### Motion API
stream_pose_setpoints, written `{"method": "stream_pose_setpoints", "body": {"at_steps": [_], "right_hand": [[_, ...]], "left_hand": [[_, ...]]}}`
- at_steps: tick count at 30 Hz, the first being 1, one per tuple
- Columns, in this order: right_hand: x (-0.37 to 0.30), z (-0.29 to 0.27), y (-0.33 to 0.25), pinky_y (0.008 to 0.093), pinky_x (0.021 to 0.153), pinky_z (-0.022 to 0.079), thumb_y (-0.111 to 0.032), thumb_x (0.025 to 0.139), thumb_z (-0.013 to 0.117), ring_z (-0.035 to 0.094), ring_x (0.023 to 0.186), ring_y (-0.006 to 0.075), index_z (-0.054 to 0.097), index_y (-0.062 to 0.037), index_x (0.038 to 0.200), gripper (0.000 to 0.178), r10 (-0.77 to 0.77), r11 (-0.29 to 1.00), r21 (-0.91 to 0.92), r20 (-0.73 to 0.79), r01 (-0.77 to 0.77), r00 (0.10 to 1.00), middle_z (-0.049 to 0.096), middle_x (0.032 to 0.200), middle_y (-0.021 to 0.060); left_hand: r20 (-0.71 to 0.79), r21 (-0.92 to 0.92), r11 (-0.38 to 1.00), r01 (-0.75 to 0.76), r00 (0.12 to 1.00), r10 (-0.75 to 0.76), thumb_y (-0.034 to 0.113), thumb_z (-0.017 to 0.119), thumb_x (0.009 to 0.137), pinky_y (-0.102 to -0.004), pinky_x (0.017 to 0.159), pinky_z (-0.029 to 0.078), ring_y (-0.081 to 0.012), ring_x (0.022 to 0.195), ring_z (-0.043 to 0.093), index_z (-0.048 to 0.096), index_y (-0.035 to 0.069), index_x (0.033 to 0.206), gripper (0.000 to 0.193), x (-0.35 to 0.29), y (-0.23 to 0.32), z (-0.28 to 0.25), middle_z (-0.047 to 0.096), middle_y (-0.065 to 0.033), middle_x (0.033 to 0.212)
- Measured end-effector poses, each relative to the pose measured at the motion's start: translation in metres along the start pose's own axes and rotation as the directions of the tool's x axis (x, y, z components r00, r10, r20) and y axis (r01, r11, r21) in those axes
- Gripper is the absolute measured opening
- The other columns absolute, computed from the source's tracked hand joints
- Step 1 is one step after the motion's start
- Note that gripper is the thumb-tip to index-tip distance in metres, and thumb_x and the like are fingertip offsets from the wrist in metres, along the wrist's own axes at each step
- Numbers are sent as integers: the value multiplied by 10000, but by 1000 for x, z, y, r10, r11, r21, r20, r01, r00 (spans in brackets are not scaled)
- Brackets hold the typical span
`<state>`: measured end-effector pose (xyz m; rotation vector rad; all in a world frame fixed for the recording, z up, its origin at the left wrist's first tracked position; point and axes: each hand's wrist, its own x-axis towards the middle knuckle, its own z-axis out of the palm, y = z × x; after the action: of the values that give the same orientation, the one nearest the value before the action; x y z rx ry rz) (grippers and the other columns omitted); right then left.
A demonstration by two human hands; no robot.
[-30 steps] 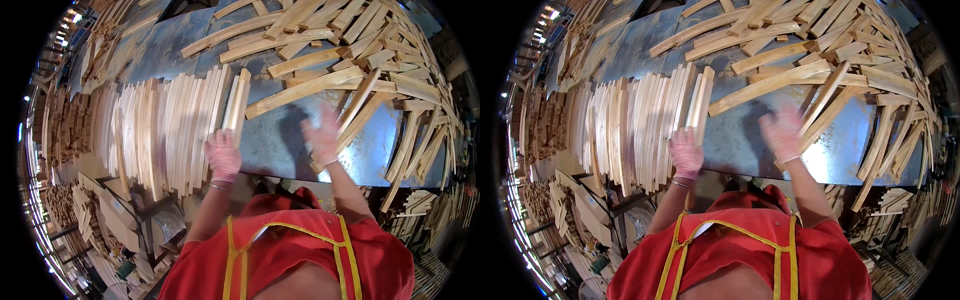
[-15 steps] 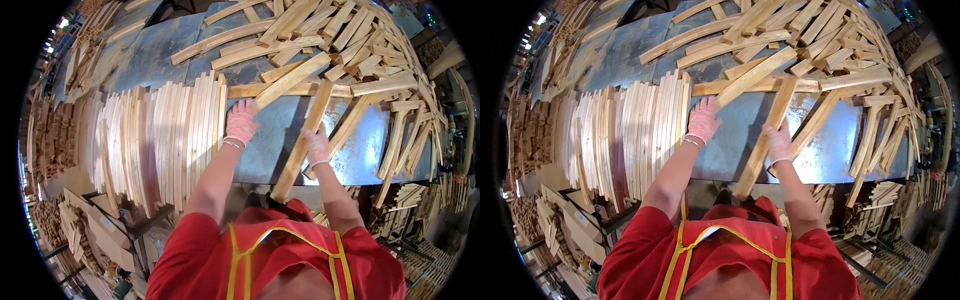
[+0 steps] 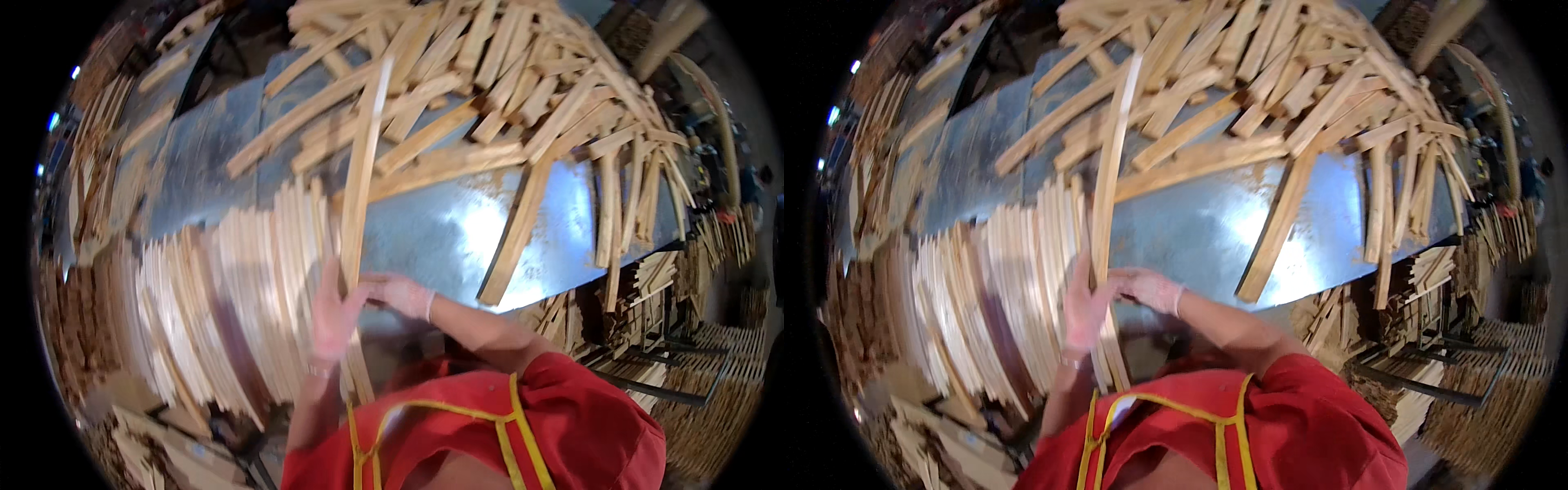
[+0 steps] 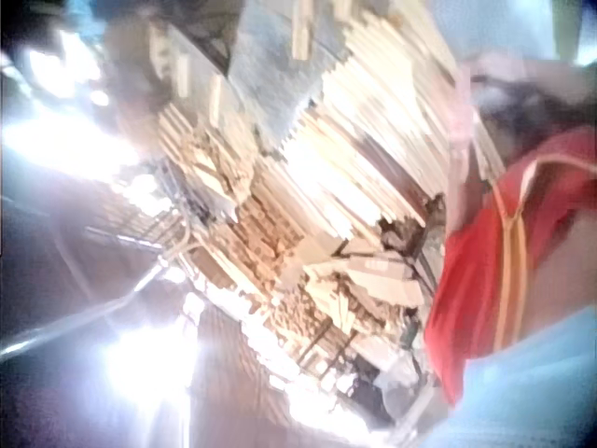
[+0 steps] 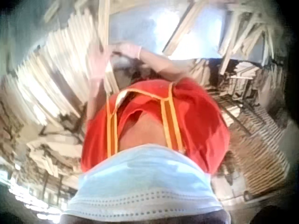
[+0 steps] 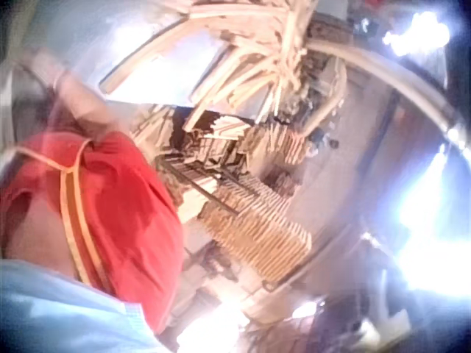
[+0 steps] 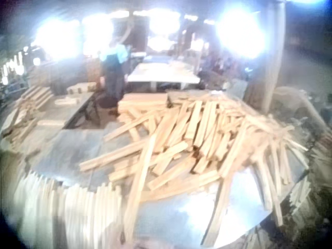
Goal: The person repeatedly picks up thin wooden strips from a large pile on a metal table, aligns them, and places them into a neat stack. The person handles the strips one at a time or in small groups, continuously clearing the disorganized pile and building an orderly stack.
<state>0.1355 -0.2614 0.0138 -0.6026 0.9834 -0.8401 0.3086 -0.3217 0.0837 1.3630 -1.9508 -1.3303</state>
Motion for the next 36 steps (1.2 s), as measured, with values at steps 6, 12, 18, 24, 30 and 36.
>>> {"method": "stream_pose_setpoints", "body": {"at_steps": [6, 12, 18, 24, 30, 36], "right_hand": [[-70, -20, -37, 330, 972, 557, -385, 1059, 692, 644, 1128, 160, 653, -26, 1438, 523, -42, 971, -233, -358, -46, 933, 692, 1289, 59], [-99, -249, -227, 375, 943, 558, -213, 1030, 687, 676, 1067, 219, 645, -25, 1304, 335, -764, 555, -810, -408, 189, 500, 695, 1136, 87], [-12, -290, -211, 431, 1070, 530, -277, 895, 800, 658, 1231, 341, 561, -72, 1482, 666, -675, 236, -971, -185, -29, 715, 687, 1297, 168], [-7, -262, -131, 466, 1146, 493, -203, 817, 811, 615, 1312, 422, 531, -96, 1542, 784, -429, -307, -944, 26, -118, 903, 663, 1362, 203], [-90, -230, -171, 434, 1107, 524, -127, 860, 760, 651, 1291, 376, 544, -85, 1557, 731, -447, 11, -969, -227, -248, 865, 673, 1363, 202], [-71, -194, -40, 377, 970, 529, -313, 1009, 674, 653, 1071, 233, 621, 19, 1411, 524, -217, 857, -515, -346, 8, 913, 726, 1205, 137]], "left_hand": [[271, 297, 948, 117, 941, -201, 395, 854, 857, -524, 1085, 524, -478, 1284, 627, 470, -8, 1587, 918, -24, 26, 62, 642, -279, 1418], [-61, 535, 833, -142, 977, 206, 415, 876, 806, -575, 1174, 427, -456, 1416, 524, 498, 22, 1577, 945, -40, 1, 109, 549, -239, 1546], [-352, 742, 642, 191, 926, 132, 270, 903, 725, -575, 1206, 387, -434, 1428, 491, 513, 51, 1549, 937, -48, -11, 107, 548, -210, 1513], [-449, 785, 500, 364, 892, 55, 284, 853, 784, -564, 1192, 381, -402, 1436, 480, 520, 120, 1529, 832, -63, -50, 65, 535, -147, 1529], [-378, 802, 487, 347, 925, -37, 292, 829, 811, -546, 1145, 402, -376, 1395, 493, 529, 130, 1495, 764, -62, -43, 65, 539, -126, 1485], [-314, 731, 647, 216, 949, 38, 277, 820, 823, -547, 1155, 392, -377, 1395, 483, 572, 133, 1462, 700, -86, -35, 66, 526, -144, 1488]]}}
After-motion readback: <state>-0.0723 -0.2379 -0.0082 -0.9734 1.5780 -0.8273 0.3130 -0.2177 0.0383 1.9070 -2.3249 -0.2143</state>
